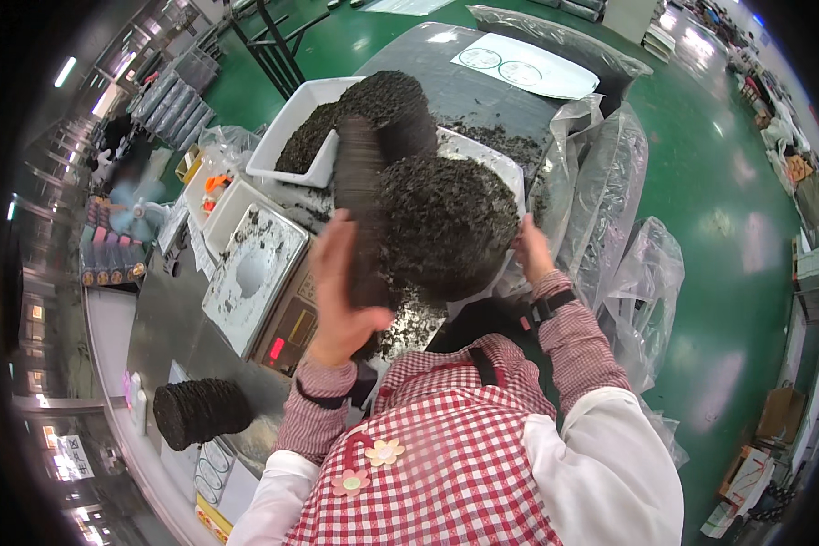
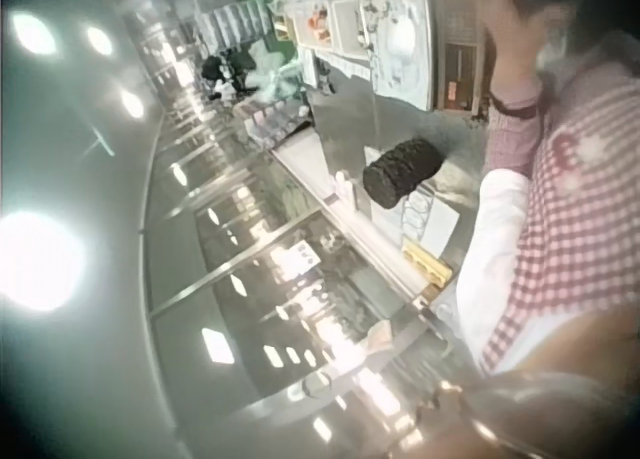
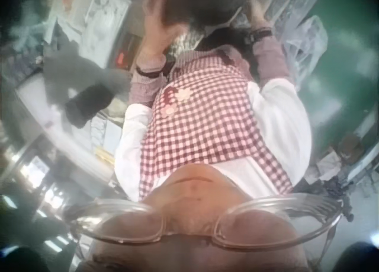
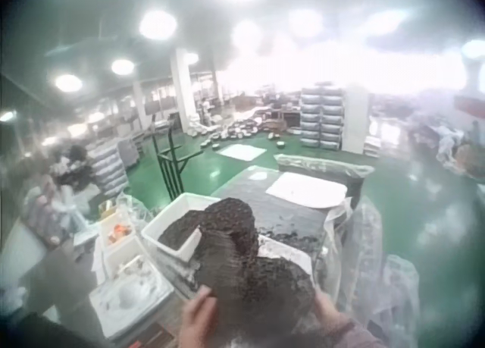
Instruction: The person repeatedly picks up large, dark, cylindrical compressed material blocks and places them on a digital scale. They adjust the blocks to ensure stability and check the weight reading before moving them to a stack on the table. The process involves handling the blocks by hand and using the scale to verify weight.
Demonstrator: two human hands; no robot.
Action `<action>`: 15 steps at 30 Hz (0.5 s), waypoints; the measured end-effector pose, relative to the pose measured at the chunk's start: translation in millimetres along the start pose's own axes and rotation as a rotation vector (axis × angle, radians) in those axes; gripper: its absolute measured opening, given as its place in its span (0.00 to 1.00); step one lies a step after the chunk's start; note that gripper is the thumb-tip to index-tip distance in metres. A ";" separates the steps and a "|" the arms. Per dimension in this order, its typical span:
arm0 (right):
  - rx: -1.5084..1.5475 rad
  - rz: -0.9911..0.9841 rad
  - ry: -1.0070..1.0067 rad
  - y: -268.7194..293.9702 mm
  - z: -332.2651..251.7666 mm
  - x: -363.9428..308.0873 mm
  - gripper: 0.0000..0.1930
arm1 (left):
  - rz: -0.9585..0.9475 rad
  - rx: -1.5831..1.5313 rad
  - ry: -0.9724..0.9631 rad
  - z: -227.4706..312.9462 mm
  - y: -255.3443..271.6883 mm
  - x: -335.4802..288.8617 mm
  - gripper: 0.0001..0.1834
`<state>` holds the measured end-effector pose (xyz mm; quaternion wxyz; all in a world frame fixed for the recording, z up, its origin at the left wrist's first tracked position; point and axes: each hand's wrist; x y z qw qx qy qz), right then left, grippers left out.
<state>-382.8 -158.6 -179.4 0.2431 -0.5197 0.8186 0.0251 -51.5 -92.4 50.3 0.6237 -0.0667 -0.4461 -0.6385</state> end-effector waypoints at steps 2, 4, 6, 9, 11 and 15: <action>0.168 -0.194 -0.211 19.2 40.1 30.8 0.38 | -0.310 0.295 -0.197 -7.8 -48.3 22.2 0.56; 0.078 -0.154 -0.316 -3.0 34.1 15.3 0.46 | -0.496 0.390 -0.147 -15.7 -63.4 13.2 0.55; -0.104 -0.096 -0.373 -36.3 -3.5 -10.6 0.48 | -0.506 0.401 -0.076 -16.1 -53.9 3.9 0.54; 0.000 -0.296 -0.544 -9.4 7.1 5.7 0.51 | -0.474 0.233 0.087 -20.4 -41.5 0.8 0.43; 0.329 -0.524 -0.682 -0.8 8.6 10.4 0.47 | -0.321 0.146 0.280 -21.4 -34.8 -7.3 0.34; 0.503 -0.624 -0.611 -34.8 -10.1 -29.7 0.35 | -0.110 0.108 0.603 -30.6 -26.5 -35.3 0.27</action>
Point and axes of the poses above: each hand's wrist, its own x-axis towards the middle knuckle, its own y-axis out of the back of the hand, z = x × y, and after that the axes turned 6 degrees about z, right-handed
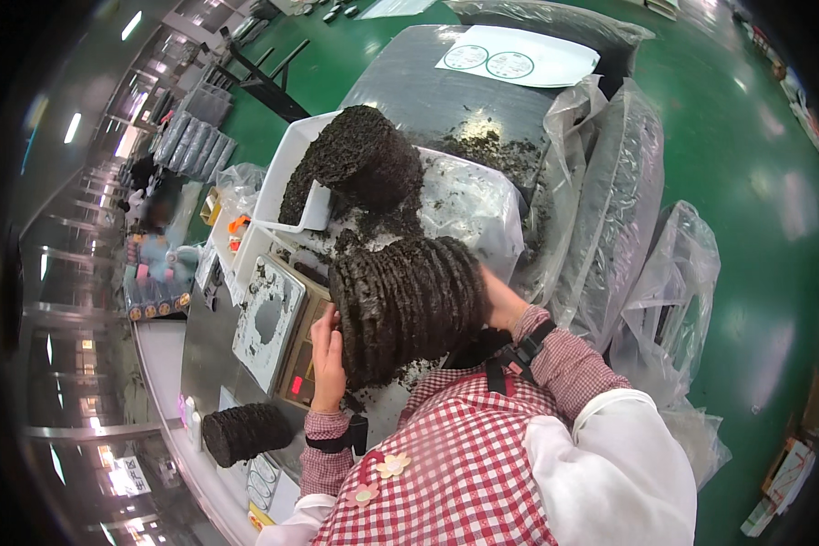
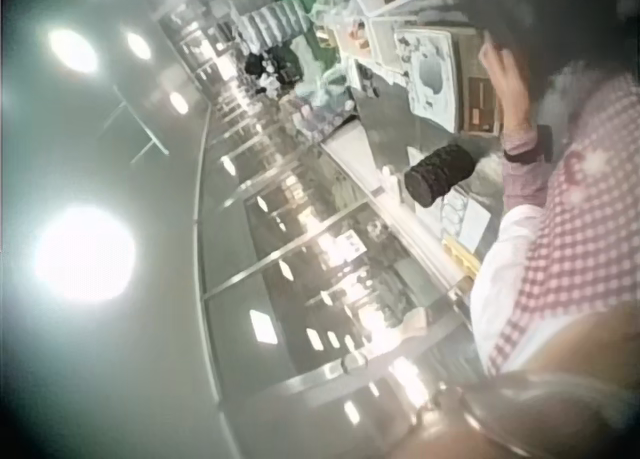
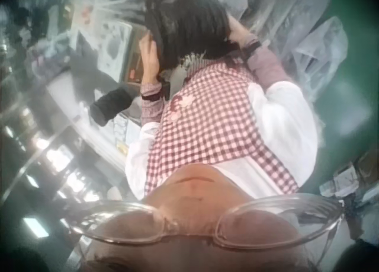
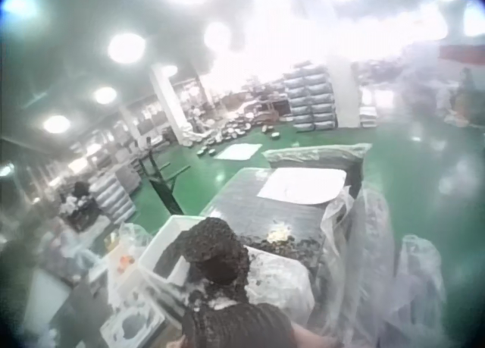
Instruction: The person repeatedly picks up large, dark, cylindrical compressed material blocks and places them on a digital scale. They adjust the blocks to ensure stability and check the weight reading before moving them to a stack on the table. The process involves handling the blocks by hand and using the scale to verify weight.
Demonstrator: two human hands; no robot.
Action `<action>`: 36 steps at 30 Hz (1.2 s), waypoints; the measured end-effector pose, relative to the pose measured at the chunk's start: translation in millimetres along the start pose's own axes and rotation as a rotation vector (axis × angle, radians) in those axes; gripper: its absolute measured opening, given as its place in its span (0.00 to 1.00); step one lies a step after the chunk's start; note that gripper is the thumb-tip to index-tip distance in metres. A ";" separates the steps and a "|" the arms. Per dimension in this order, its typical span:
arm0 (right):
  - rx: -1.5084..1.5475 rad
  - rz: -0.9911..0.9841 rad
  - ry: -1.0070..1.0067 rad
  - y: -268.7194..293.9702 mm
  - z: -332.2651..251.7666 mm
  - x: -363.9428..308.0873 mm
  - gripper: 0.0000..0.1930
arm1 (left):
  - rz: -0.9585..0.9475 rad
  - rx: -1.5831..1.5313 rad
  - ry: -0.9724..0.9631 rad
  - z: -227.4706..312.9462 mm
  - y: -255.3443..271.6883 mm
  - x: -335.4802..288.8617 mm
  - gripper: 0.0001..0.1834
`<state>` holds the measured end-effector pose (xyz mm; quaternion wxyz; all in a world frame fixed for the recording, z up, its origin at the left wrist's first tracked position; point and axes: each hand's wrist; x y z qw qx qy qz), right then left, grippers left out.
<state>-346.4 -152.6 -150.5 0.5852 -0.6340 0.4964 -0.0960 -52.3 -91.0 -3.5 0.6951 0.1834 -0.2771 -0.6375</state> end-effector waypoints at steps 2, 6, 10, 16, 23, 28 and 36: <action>-0.229 0.096 0.098 -72.9 -26.4 -27.9 0.34 | 0.040 0.048 -0.033 -5.2 3.0 2.0 0.26; -0.421 0.006 0.399 -88.5 -81.1 -22.1 0.25 | 0.173 -0.545 0.169 10.4 0.5 37.0 0.23; -0.673 0.009 0.624 -75.5 -115.4 1.6 0.18 | 0.151 -0.834 0.299 -63.8 -4.8 50.0 0.29; -1.099 0.307 0.511 -44.9 -79.6 3.2 0.30 | 0.082 -0.884 0.543 -60.1 -50.5 53.5 0.37; -0.803 0.176 0.591 -41.2 -114.1 4.0 0.25 | 0.084 -0.811 0.458 -37.3 -24.8 50.4 0.38; -0.705 0.192 0.604 -44.6 -88.7 -0.6 0.27 | -0.015 -0.763 0.452 -14.0 -39.2 55.3 0.46; -0.861 0.231 0.595 -26.6 -113.1 15.6 0.23 | -0.076 -0.709 0.473 -64.4 -53.4 53.5 0.45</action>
Point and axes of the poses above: each hand's wrist, its own x-axis towards the middle knuckle, its own y-axis out of the back of the hand, z = x × y, and after that the axes turned 6 degrees about z, right-handed
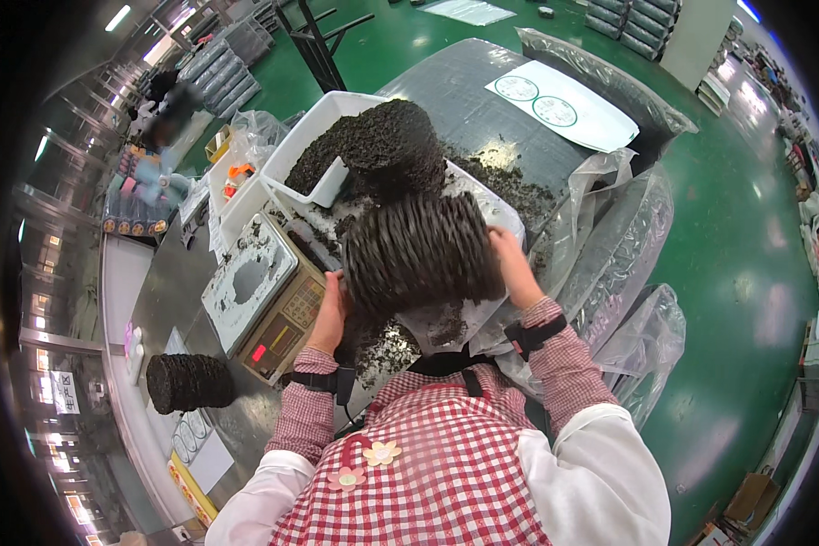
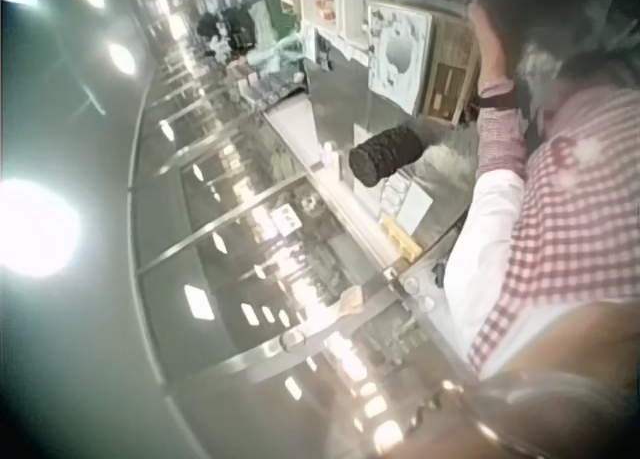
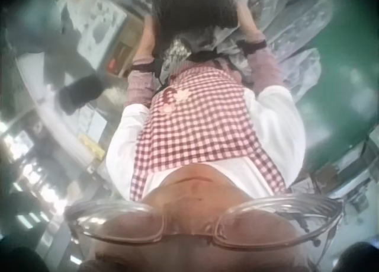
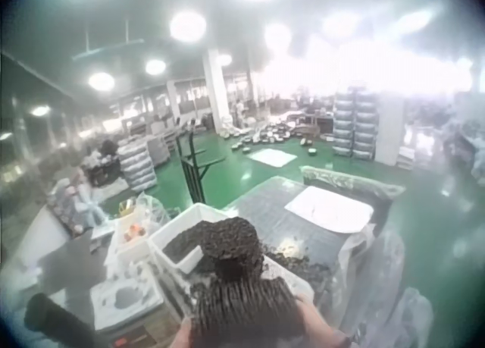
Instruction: The person repeatedly picks up large, dark, cylindrical compressed material blocks and places them on a digital scale. They adjust the blocks to ensure stability and check the weight reading before moving them to a stack on the table. The process involves handling the blocks by hand and using the scale to verify weight.
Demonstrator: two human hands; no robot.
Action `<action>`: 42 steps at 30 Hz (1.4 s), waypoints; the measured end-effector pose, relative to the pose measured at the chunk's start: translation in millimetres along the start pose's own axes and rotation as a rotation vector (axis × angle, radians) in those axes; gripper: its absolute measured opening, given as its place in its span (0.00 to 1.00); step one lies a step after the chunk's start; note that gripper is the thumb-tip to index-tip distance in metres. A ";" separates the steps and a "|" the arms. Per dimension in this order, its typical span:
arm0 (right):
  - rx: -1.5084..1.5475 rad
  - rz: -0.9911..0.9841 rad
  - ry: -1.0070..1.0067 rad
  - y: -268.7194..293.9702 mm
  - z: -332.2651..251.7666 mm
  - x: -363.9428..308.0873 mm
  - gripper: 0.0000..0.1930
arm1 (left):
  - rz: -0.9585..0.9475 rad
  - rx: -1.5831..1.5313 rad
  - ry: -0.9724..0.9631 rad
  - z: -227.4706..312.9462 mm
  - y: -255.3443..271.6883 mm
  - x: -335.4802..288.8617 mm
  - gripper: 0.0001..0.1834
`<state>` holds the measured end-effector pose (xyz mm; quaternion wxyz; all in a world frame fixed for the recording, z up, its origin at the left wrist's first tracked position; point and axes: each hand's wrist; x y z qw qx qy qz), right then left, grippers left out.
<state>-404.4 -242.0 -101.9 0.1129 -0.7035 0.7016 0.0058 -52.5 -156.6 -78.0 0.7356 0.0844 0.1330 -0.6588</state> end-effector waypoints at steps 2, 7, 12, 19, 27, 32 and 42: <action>0.060 -0.005 -0.063 -2.4 9.2 -10.9 0.24 | 0.041 -0.032 0.010 37.9 -35.5 -13.7 0.46; 0.182 -0.125 0.110 -14.4 -36.8 -37.4 0.22 | -0.015 -0.032 -0.300 38.8 -15.1 -32.3 0.47; -0.025 -0.016 -0.078 -26.6 -12.5 -35.1 0.32 | 0.062 0.171 -0.108 15.5 -13.1 -15.5 0.47; -0.161 -0.090 0.095 -47.4 -19.3 -67.1 0.46 | 0.111 0.252 -0.258 32.0 -12.3 -57.6 0.55; -0.370 0.019 0.159 -88.0 8.7 -57.3 0.59 | 0.126 0.428 -0.334 -13.7 5.1 -32.3 0.65; -0.208 -0.114 0.337 -135.9 -83.4 -106.5 0.50 | 0.184 0.497 -0.623 67.5 33.7 -82.4 0.62; 0.632 -0.687 -0.320 -420.1 -24.5 -84.9 0.37 | 0.620 0.939 -0.986 180.1 265.1 -152.5 0.32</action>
Point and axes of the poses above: each hand's wrist, its own x-axis towards the middle knuckle, its own y-axis out of the back of the hand, z = x × y, and after that the axes turned 6 degrees about z, right-handed
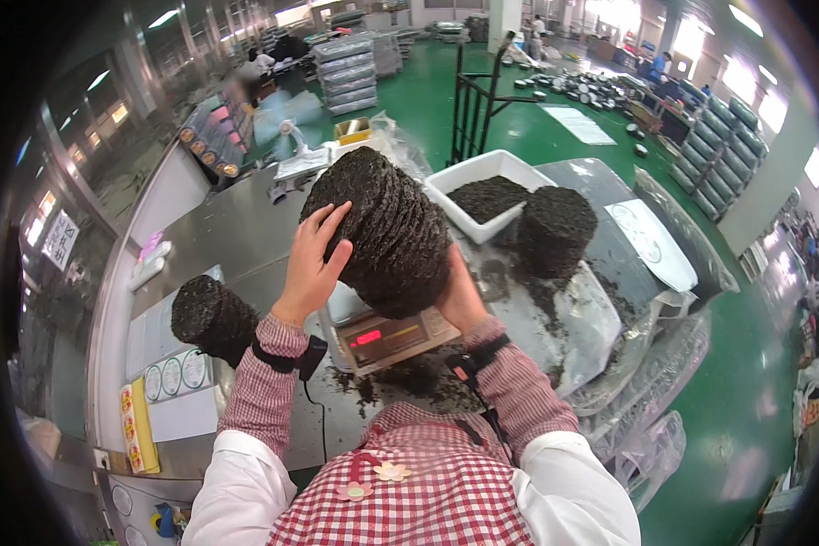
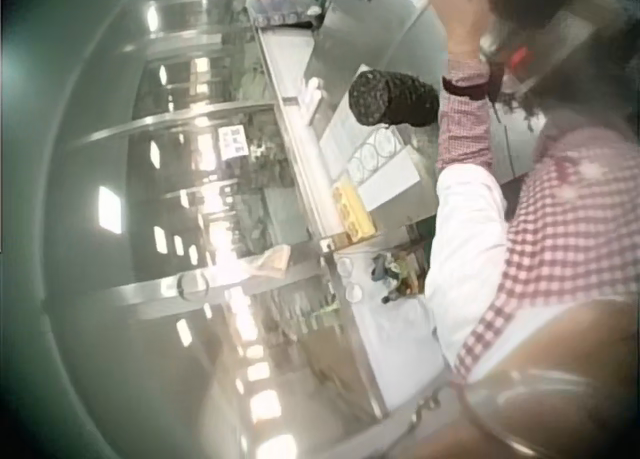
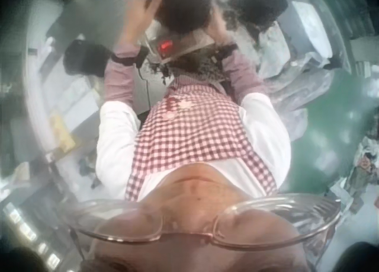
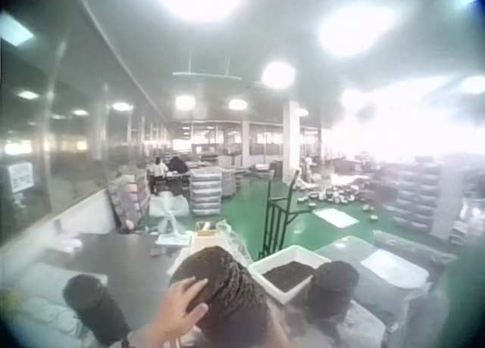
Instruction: The person repeatedly picks up large, dark, cylindrical compressed material blocks and places them on a digital scale. They adjust the blocks to ensure stability and check the weight reading before moving them to a stack on the table. The process involves handling the blocks by hand and using the scale to verify weight.
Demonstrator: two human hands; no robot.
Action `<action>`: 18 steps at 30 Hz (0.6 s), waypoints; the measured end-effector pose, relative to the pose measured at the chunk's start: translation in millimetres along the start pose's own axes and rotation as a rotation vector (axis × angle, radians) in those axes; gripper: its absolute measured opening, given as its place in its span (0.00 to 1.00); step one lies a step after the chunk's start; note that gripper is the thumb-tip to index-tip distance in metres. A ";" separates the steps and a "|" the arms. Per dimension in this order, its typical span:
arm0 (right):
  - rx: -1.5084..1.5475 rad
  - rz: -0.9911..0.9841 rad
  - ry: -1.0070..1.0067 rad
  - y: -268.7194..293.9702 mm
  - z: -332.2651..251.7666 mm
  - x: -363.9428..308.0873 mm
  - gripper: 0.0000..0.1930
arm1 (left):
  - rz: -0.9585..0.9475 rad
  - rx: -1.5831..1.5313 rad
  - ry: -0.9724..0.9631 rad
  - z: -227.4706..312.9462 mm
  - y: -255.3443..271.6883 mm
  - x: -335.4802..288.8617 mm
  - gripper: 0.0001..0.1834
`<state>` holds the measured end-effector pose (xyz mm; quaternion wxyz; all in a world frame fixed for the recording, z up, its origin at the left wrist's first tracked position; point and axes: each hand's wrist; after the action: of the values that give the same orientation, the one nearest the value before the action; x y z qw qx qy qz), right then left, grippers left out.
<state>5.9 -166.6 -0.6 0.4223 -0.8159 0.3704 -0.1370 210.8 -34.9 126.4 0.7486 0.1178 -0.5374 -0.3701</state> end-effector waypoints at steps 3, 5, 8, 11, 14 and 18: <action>0.064 0.011 -0.164 -0.9 56.7 47.0 0.34 | -0.050 0.153 -0.018 -42.7 6.8 5.1 0.29; -0.051 0.227 -0.281 -10.0 79.3 57.6 0.26 | -0.069 0.257 -0.042 -63.8 20.0 -2.8 0.28; -0.683 0.386 -0.114 22.6 78.9 70.8 0.18 | -0.098 0.182 -0.108 -66.8 22.5 -9.5 0.29; -0.932 0.486 0.370 43.6 51.8 80.0 0.16 | 0.025 -0.058 -0.075 -68.2 24.6 -11.8 0.30; -0.607 0.440 0.080 17.2 26.9 91.0 0.32 | 0.443 -0.486 0.609 -117.6 14.6 -37.4 0.36; -0.451 0.267 -0.125 -5.9 33.6 118.1 0.53 | 0.334 -0.807 1.353 -179.4 -25.6 -74.6 0.43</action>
<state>108.1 -229.8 -26.9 0.2663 -0.8401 0.4692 0.0565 348.8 -41.7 -12.5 0.9422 -0.0449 0.1970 -0.2671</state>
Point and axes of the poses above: each hand's wrist, its own x-axis towards the middle knuckle, its own y-axis out of the back of the hand, z = x × y, and after that the axes turned 6 degrees about z, right-handed
